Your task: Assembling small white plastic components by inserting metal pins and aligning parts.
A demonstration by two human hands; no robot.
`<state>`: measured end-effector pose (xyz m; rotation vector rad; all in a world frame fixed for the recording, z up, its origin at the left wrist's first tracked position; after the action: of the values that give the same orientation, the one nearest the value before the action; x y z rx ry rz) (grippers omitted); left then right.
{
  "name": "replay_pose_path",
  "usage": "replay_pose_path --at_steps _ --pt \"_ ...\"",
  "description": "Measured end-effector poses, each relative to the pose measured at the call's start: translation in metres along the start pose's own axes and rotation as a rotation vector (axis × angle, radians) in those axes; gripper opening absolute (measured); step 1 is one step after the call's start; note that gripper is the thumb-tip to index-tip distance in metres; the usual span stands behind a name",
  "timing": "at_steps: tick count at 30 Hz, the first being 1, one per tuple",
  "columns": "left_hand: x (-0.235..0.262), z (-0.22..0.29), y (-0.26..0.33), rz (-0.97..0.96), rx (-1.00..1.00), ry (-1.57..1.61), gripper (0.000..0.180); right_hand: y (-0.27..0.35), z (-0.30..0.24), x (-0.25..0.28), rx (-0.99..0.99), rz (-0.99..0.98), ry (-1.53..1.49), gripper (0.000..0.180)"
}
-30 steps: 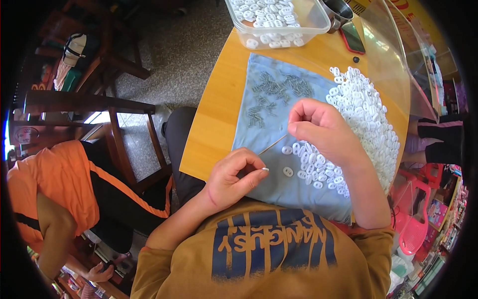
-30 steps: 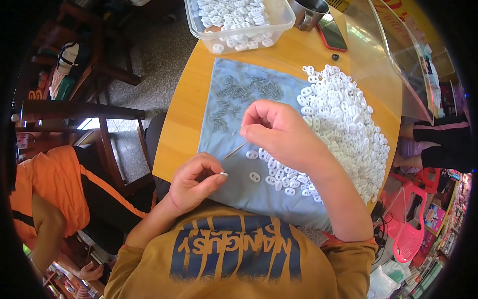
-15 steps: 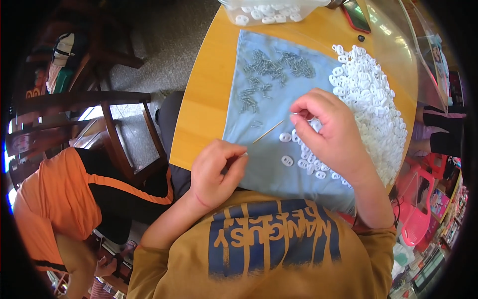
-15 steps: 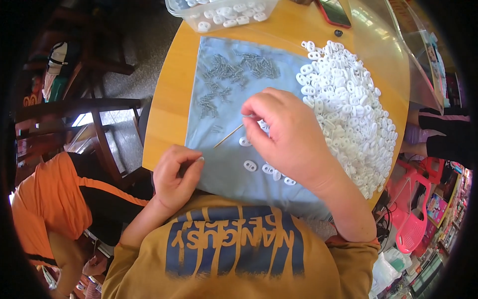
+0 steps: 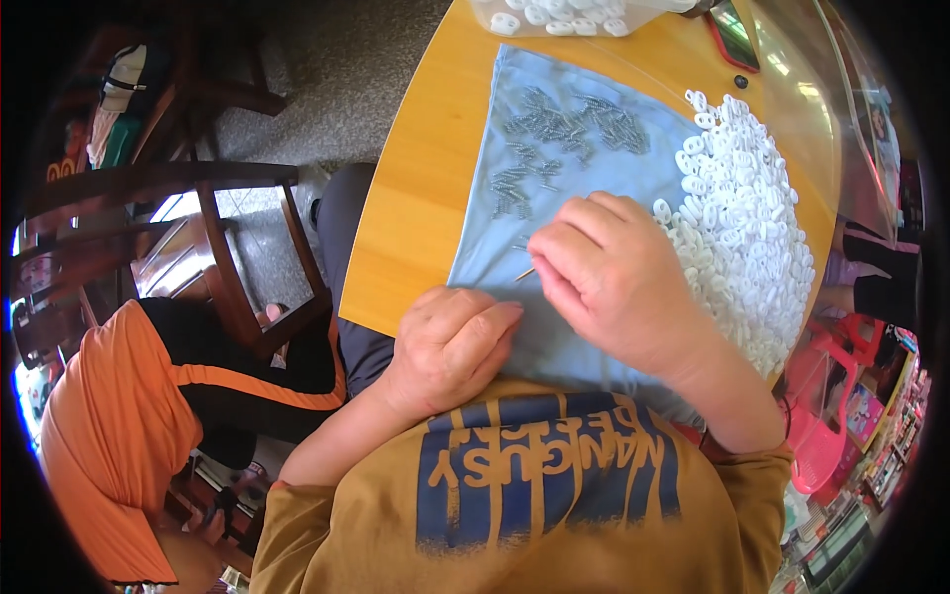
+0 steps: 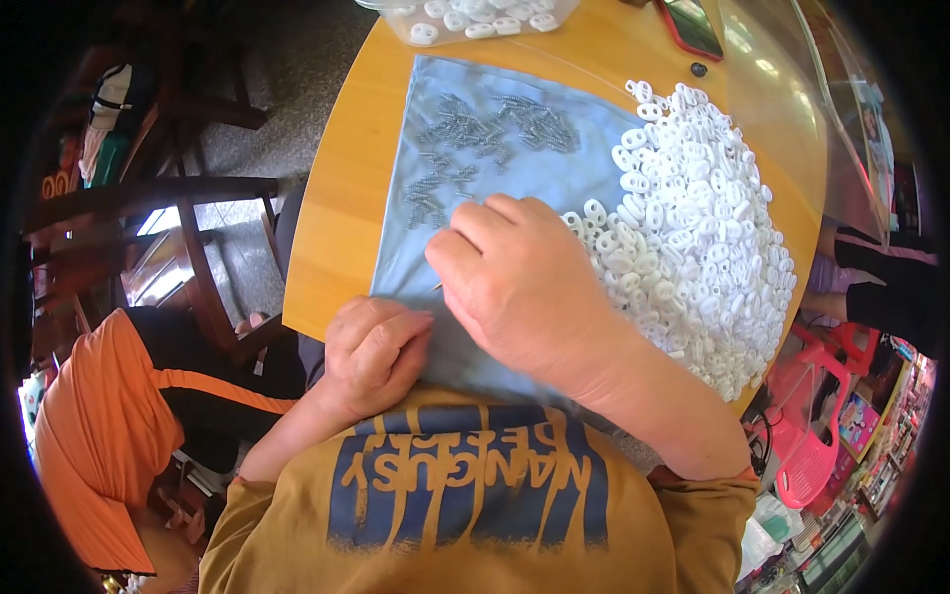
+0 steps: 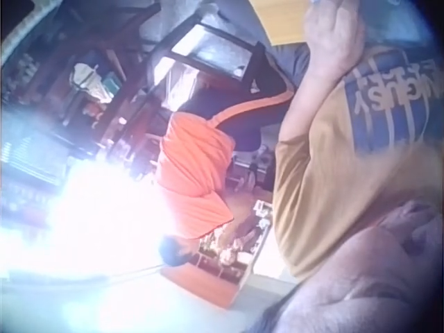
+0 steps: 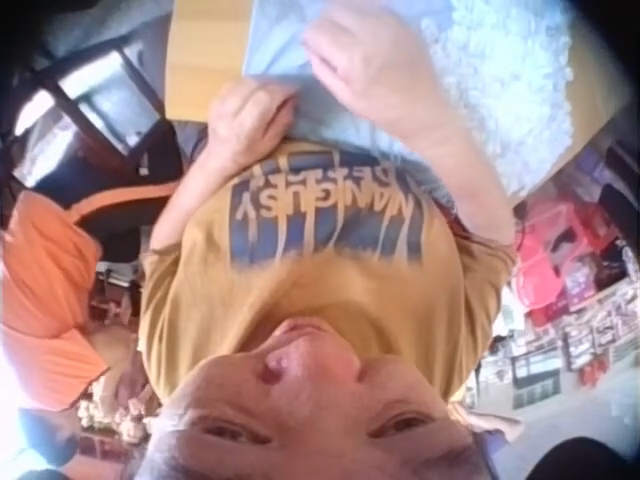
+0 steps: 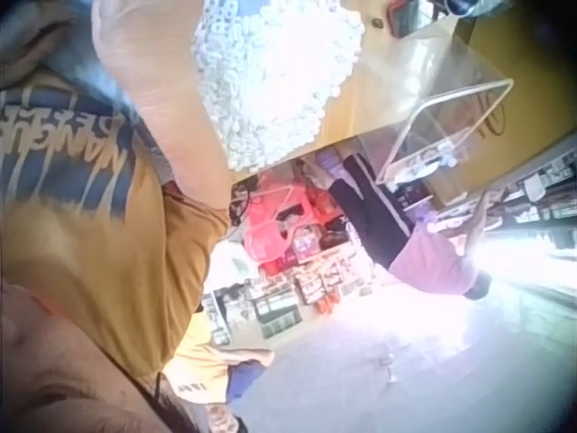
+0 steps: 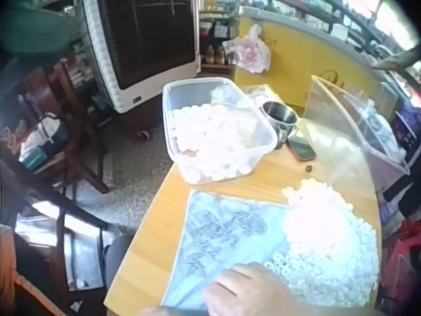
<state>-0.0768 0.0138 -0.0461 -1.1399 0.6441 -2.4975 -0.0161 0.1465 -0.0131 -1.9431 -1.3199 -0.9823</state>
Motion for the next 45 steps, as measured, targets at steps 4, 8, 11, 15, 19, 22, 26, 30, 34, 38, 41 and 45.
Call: replay_pose_path --at_steps 4,8,11,15,19,22,26,30,34,38,41,45 --pt "-0.001 0.000 0.002 0.011 0.007 0.001 0.027 -0.001 -0.002 -0.012 -0.011 -0.018 0.036 0.013" --pt "0.000 0.000 0.002 0.033 0.011 0.008 0.027 -0.003 0.001 -0.017 -0.044 -0.034 0.071 0.011" --pt "0.000 0.001 0.000 0.071 -0.016 0.029 0.029 -0.006 0.003 -0.017 -0.084 -0.051 0.039 0.010" --pt "0.002 0.001 0.001 0.084 0.001 0.025 0.028 -0.010 0.003 -0.018 -0.073 -0.086 0.053 0.008" --pt "0.002 -0.001 0.003 0.074 0.026 0.015 0.027 -0.012 0.002 -0.018 -0.056 -0.084 0.075 0.009" --pt "0.003 0.000 0.002 0.079 0.043 0.024 0.027 -0.009 0.002 -0.011 -0.109 -0.025 -0.034 0.009" --pt "0.004 -0.004 0.002 0.109 0.124 0.130 0.025 -0.002 0.000 0.005 -0.195 -0.008 -0.209 0.009" --pt "0.013 -0.001 -0.004 0.100 0.279 0.223 0.023 0.011 0.004 0.015 -0.366 -0.010 -0.599 0.009" --pt "0.012 -0.003 0.000 0.212 0.827 0.834 0.019 0.030 0.004 0.022 -0.407 0.085 -0.808 0.009" --pt "0.012 0.011 -0.019 0.215 0.922 1.241 0.019 0.043 -0.001 0.027 -0.410 0.114 -0.912 0.009" --pt "0.011 0.018 -0.027 0.192 0.927 1.321 0.019 0.047 -0.006 0.030 -0.399 0.160 -0.966 0.010" --pt "0.010 0.021 -0.033 0.195 0.937 1.354 0.017 0.051 -0.008 0.033 -0.383 0.179 -0.983 0.011"
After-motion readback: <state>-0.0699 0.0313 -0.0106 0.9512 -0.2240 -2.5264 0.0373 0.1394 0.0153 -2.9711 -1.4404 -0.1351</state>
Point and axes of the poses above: each hand's wrist, its own y-axis away from the middle knuckle, its own x-axis out of the back of the hand, z = x × y, the point moved 5 cm from there along -y, towards the middle knuckle, and after that the axes turned 10 degrees about -x, right-handed, at the moved point
